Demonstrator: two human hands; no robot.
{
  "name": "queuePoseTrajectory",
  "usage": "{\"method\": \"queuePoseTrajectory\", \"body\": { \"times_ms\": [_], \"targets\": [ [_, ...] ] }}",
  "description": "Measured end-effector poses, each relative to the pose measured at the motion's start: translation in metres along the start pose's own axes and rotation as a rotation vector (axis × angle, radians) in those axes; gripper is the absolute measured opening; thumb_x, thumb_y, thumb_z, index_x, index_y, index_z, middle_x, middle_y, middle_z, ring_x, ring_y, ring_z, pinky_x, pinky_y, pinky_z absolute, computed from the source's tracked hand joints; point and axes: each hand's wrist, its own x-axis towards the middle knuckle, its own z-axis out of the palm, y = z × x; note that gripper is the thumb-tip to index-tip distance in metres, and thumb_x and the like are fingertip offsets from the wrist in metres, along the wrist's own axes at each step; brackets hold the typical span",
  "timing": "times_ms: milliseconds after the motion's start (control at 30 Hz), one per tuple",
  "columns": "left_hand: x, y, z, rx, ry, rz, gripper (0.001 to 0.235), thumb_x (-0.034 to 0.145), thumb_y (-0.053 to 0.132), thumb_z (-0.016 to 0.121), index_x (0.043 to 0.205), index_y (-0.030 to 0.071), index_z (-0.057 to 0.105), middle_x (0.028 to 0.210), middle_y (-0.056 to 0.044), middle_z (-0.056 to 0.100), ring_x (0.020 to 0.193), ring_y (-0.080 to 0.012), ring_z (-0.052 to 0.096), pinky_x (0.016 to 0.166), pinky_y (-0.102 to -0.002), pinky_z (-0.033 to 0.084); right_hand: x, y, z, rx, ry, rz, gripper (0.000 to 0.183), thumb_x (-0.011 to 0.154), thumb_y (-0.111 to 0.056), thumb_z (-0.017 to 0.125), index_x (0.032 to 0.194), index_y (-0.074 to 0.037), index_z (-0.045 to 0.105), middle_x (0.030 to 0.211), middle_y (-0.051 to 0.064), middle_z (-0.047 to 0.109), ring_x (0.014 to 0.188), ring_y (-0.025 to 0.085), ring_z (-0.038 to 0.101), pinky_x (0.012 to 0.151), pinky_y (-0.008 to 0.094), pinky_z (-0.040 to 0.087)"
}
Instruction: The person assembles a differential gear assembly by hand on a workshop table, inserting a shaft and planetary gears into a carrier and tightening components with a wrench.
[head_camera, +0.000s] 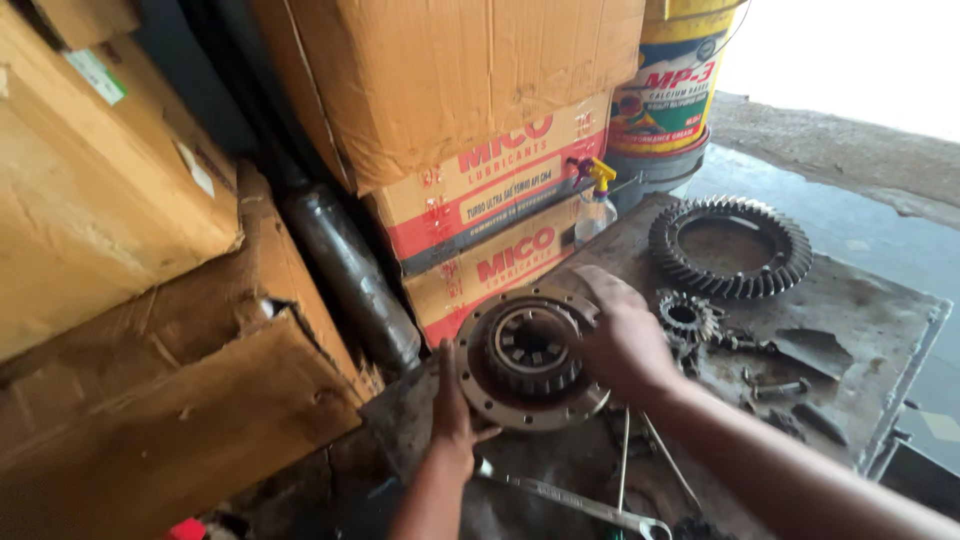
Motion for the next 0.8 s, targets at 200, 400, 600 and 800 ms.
{"method": "queuePoseTrajectory", "body": {
  "times_ms": [200,400,600,800],
  "targets": [
    [0.006,0.001,0.002,-0.094,0.006,0.008,0.092,0.078,0.083,0.041,0.144,0.022,0.058,0.132,-0.008,0.071,0.119,-0.0273,0.068,0.089,-0.043,0.053,-0.001,-0.044,0.023,-0.233,-0.117,-0.277,0.106,0.059,-0.069,0.082,0.144,-0.012,0.056,0.149,0.016,0.051,0.139,0.042,0.041,0.108,0.055,0.026],
    [0.008,0.004,0.017,-0.369,0.019,0.192,0.069,0.095,0.059,0.049,0.140,0.007,0.062,0.131,-0.010,0.072,0.119,-0.0250,0.068,0.099,-0.038,0.052,-0.003,-0.046,0.021,-0.232,-0.124,-0.188,0.091,0.063,-0.065,0.080,0.137,-0.016,0.059,0.138,0.010,0.057,0.131,0.035,0.048,0.112,0.051,0.030],
    [-0.007,0.010,0.035,-0.138,0.023,0.547,0.069,0.095,0.057,0.043,0.143,0.009,0.060,0.144,-0.008,0.064,0.133,-0.0230,0.059,0.109,-0.035,0.041,-0.004,-0.024,0.009,-0.164,-0.105,-0.167,0.091,0.063,-0.061,0.081,0.139,-0.015,0.058,0.141,0.011,0.056,0.130,0.035,0.050,0.108,0.048,0.037],
    [-0.022,0.037,0.067,0.504,0.249,0.388,0.090,0.084,0.080,0.043,0.133,0.009,0.066,0.131,-0.019,0.068,0.127,-0.0370,0.062,0.108,-0.045,0.046,-0.006,-0.003,-0.008,-0.189,-0.134,0.076,0.093,0.074,-0.061,0.072,0.151,-0.015,0.047,0.149,0.014,0.050,0.130,0.039,0.050,0.109,0.046,0.040]
  ]
}}
